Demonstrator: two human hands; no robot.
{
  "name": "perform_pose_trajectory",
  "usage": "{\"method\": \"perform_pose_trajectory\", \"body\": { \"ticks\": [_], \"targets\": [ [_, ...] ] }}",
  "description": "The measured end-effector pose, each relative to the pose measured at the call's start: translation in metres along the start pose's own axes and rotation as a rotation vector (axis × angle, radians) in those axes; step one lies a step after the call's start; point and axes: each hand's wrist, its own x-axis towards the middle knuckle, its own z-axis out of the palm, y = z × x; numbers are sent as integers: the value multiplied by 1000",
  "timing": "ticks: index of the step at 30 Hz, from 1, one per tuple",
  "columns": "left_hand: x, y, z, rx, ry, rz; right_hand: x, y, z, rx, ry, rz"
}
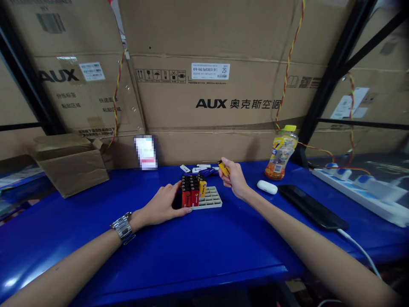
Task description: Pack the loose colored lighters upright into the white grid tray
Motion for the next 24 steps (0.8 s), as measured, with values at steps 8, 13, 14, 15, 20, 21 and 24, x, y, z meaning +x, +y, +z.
{"method": "perform_pose_trajectory", "body": {
  "ticks": [8, 13, 14, 15, 20, 21, 24],
  "targets": [
    [0, 2, -1, -25, -35, -24, -3, 2, 8, 91, 93, 103],
    [1, 4, -3, -19, -41, -31, -6, 3, 15, 99, 134, 102],
    [1, 4, -3, -17, -41, -32, -6, 4, 15, 82, 127, 97],
    [1, 5, -3, -16, -41, -33, -6, 4, 15, 63, 103, 96],
    [1, 2, -2, -4, -26, -16, -6, 1, 8, -86, -146, -41],
    [1, 1, -1, -2, -21, -11, -6, -2, 6, -153, -183, -106],
    [0, -1, 1, 0, -12, 1, -7, -11, 0, -369, -250, -316]
  ]
}}
